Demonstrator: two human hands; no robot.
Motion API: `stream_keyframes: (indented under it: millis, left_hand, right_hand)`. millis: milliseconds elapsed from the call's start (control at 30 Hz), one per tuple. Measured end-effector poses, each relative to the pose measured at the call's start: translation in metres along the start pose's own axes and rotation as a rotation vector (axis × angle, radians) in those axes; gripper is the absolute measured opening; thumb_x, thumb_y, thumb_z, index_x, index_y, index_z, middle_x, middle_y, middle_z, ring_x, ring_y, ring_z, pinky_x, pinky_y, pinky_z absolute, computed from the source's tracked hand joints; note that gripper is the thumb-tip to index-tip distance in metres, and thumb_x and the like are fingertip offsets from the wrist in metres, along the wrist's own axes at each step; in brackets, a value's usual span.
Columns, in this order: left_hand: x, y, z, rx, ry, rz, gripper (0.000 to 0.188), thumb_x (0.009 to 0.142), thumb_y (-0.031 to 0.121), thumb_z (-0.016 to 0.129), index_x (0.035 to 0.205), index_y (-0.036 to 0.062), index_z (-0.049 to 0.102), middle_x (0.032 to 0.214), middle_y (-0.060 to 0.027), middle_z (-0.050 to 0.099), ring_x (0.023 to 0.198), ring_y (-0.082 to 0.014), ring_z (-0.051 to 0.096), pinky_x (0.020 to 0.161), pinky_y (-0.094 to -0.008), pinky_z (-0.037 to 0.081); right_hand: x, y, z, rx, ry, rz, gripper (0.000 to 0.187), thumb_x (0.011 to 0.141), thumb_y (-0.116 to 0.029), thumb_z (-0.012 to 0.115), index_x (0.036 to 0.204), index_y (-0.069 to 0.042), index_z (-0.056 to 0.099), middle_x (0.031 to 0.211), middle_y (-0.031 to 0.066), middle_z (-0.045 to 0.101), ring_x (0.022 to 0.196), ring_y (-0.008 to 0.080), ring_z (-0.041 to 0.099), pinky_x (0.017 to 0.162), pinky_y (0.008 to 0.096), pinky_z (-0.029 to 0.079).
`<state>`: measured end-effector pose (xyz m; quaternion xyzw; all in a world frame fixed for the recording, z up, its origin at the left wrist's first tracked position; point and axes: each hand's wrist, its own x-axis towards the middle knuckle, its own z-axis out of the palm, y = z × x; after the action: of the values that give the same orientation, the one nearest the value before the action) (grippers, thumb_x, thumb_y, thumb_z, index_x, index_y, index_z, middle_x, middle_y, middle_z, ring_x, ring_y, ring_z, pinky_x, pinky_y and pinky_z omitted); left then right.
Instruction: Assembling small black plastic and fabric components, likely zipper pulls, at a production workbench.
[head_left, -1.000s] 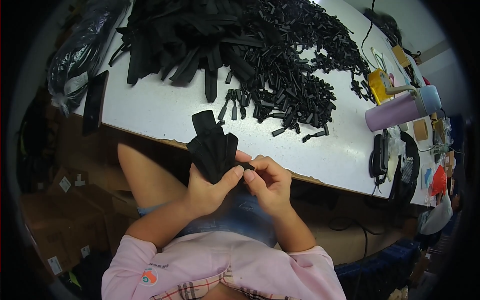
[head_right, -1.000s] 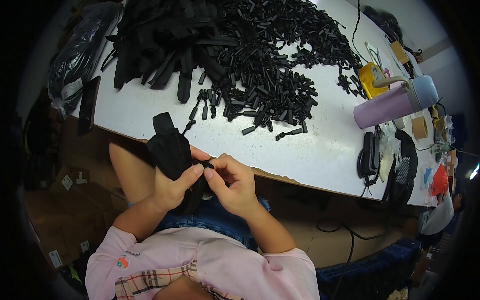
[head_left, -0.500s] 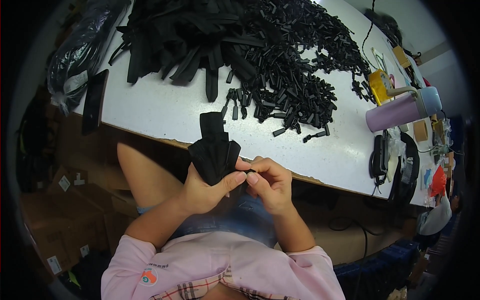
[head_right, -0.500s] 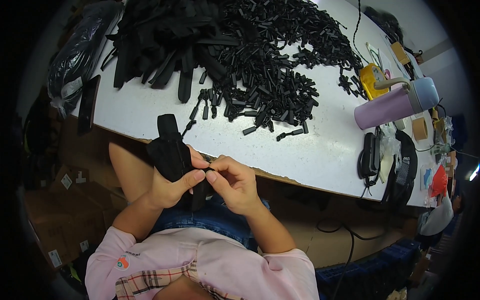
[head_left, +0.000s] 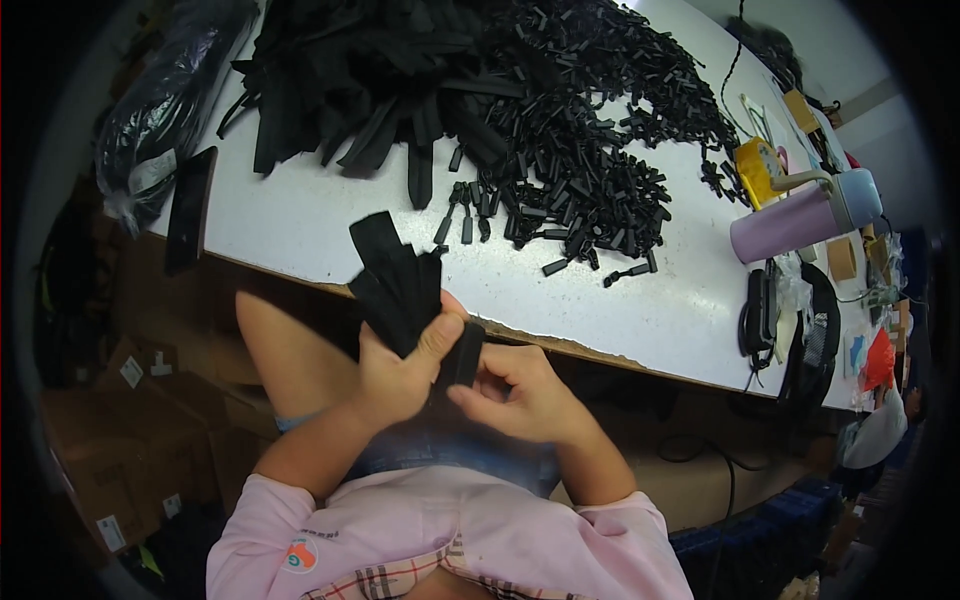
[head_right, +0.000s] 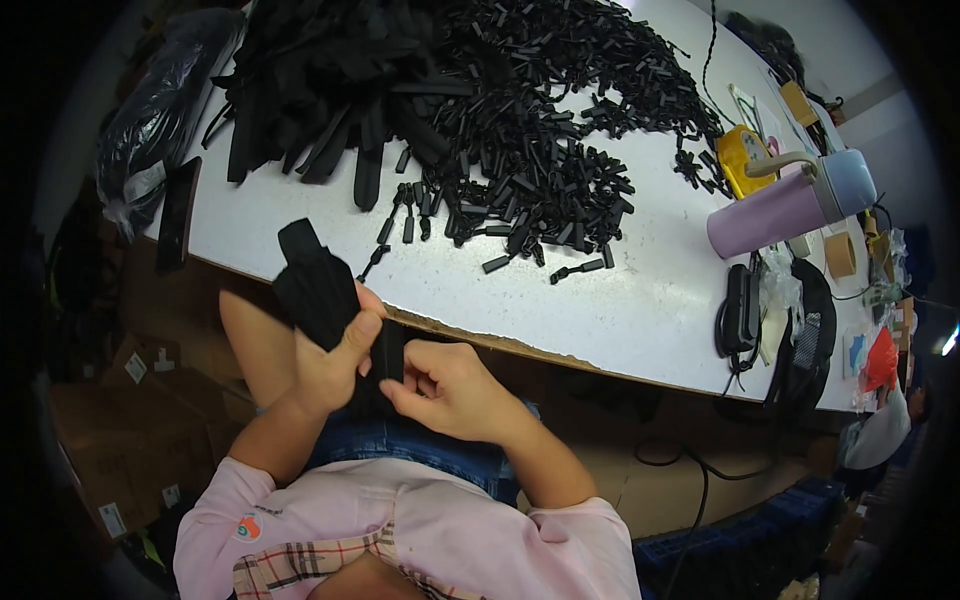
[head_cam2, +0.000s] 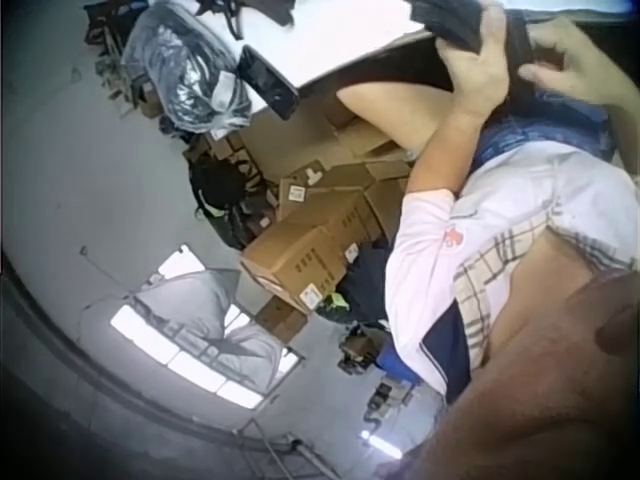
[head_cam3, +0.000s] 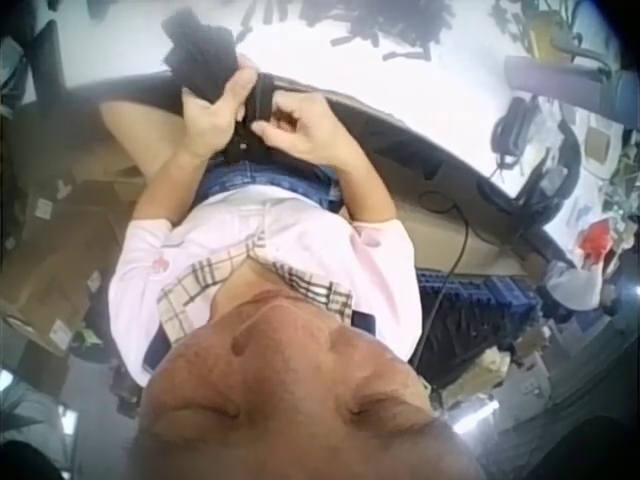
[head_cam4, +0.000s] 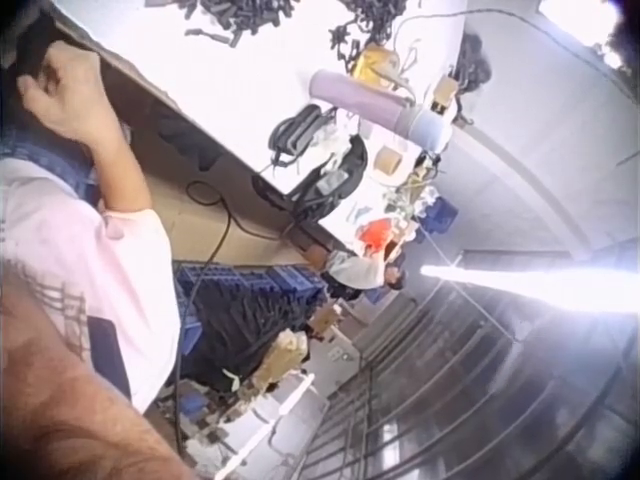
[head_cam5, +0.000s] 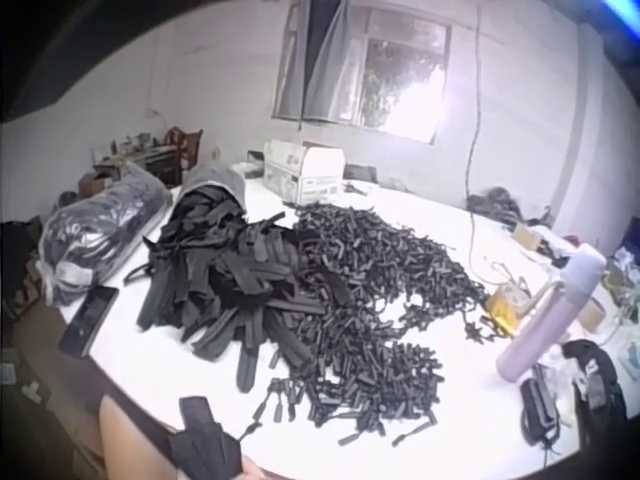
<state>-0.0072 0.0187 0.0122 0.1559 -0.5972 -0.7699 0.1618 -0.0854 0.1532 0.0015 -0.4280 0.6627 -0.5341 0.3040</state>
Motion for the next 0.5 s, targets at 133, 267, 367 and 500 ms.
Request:
stream_keyframes:
  millis: [133,267,367,500]
  left_hand:
    - [0.01,-0.006,-0.005,-0.149,-0.106,-0.119,0.022,0.085,0.024,0.049,0.094,0.0035,0.05,0.063,0.0012,0.048,0.046,-0.0035,0.04,0.042,-0.0167,0.032]
    - [0.003,-0.013,-0.004,-0.148,-0.251,-0.189,0.046,0.081,0.041,0.051,0.105,0.0021,0.044,0.068,-0.0005,0.048,0.053,-0.0046,0.042,0.047,-0.0164,0.035]
    - [0.005,-0.008,-0.005,-0.136,-0.316,-0.211,0.056,0.073,0.041,0.061,0.108,0.0014,0.041,0.08,-0.0033,0.05,0.069,-0.0075,0.048,0.059,-0.0192,0.04]
    - [0.004,-0.013,-0.006,-0.064,-0.338,-0.171,0.068,0.061,0.033,0.075,0.109,0.0004,0.04,0.099,-0.0071,0.047,0.09,-0.0128,0.047,0.076,-0.0247,0.04]
  right_hand:
    - [0.006,-0.013,0.009,-0.339,0.53,-0.298,0.03,0.06,-0.008,0.066,0.087,-0.002,0.057,0.078,0.0082,0.055,0.062,0.0197,0.052,0.053,0.0267,0.042]
    - [0.014,-0.016,0.01,-0.648,0.495,-0.479,0.044,0.052,-0.008,0.067,0.094,-0.002,0.056,0.085,0.0074,0.054,0.072,0.0221,0.052,0.064,0.0288,0.041]
    - [0.013,-0.002,0.014,-0.659,0.567,-0.579,0.042,0.052,-0.008,0.067,0.092,-0.002,0.057,0.084,0.0074,0.053,0.072,0.0217,0.052,0.063,0.0291,0.041]
    - [0.009,0.003,0.017,-0.619,0.591,-0.584,0.036,0.053,-0.005,0.066,0.088,-0.003,0.059,0.08,0.0051,0.054,0.068,0.0197,0.051,0.059,0.0271,0.042]
